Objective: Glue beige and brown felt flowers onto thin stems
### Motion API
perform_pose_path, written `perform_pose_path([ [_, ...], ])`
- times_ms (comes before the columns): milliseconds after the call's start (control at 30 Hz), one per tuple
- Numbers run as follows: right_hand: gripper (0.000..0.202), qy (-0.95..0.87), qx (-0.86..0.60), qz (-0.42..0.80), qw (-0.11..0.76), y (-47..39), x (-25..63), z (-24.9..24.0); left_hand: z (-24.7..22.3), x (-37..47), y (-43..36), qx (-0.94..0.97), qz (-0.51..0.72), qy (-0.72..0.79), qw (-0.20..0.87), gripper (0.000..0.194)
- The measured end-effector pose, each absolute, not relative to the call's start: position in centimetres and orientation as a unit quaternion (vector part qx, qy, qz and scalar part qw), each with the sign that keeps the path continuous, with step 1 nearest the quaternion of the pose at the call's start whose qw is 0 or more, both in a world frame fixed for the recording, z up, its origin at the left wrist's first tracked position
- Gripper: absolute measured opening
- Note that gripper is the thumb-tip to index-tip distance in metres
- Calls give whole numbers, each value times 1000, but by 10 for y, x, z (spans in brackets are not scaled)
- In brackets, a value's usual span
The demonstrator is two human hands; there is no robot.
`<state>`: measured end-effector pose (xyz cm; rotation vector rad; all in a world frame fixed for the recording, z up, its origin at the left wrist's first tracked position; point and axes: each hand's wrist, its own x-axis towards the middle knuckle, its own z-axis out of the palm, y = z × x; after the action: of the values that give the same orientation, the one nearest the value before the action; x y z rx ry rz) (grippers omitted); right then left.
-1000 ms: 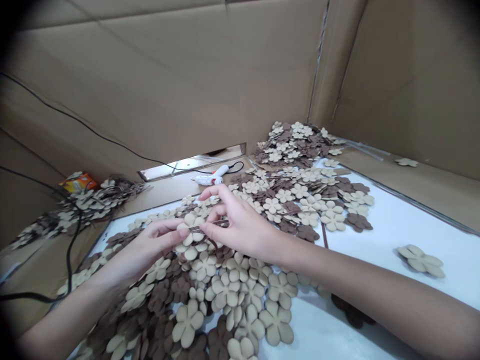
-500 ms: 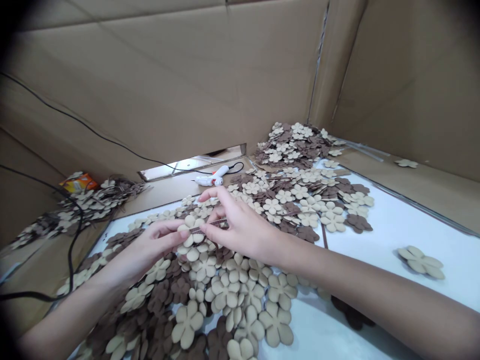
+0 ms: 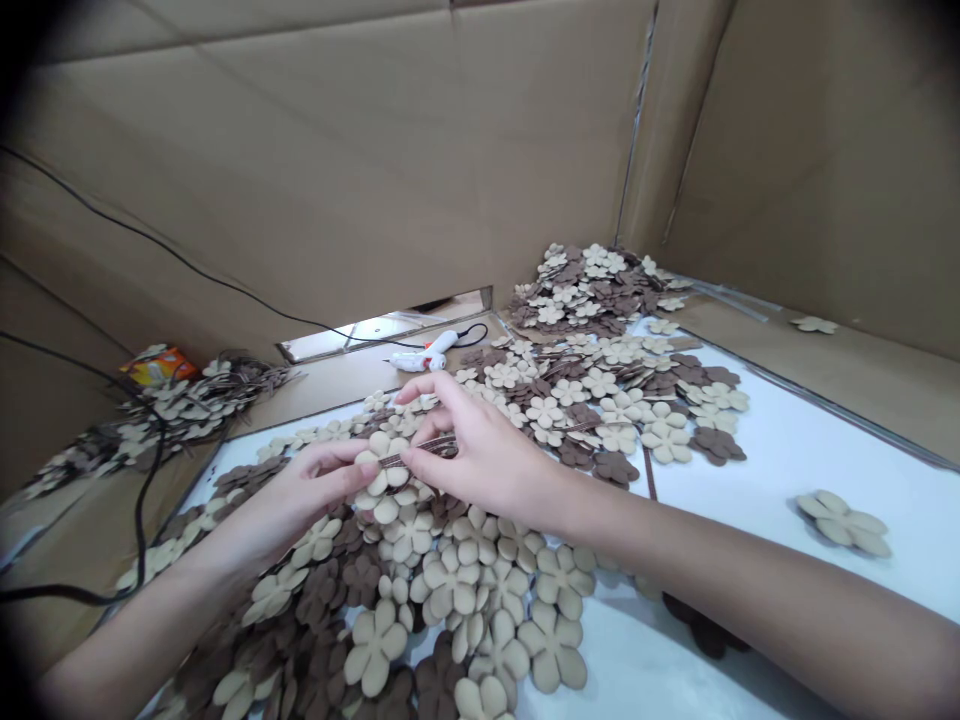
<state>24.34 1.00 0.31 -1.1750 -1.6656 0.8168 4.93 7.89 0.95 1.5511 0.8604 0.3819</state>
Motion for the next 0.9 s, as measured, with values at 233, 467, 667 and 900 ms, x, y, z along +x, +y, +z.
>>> perform_pose_path([
  [233, 37, -688, -473, 314, 452, 11, 244, 4, 7, 47, 81, 674, 157, 362, 625, 17],
  [467, 38, -691, -473, 306, 453, 12, 245, 2, 6, 47, 83, 674, 152, 365, 624, 13],
  [667, 37, -692, -470, 303, 457, 13, 246, 1, 3, 46, 82, 670, 166, 366, 624, 17],
  [900, 36, -684, -474, 308, 460, 13, 245, 0, -1, 45, 85, 667, 168, 348, 637, 20],
])
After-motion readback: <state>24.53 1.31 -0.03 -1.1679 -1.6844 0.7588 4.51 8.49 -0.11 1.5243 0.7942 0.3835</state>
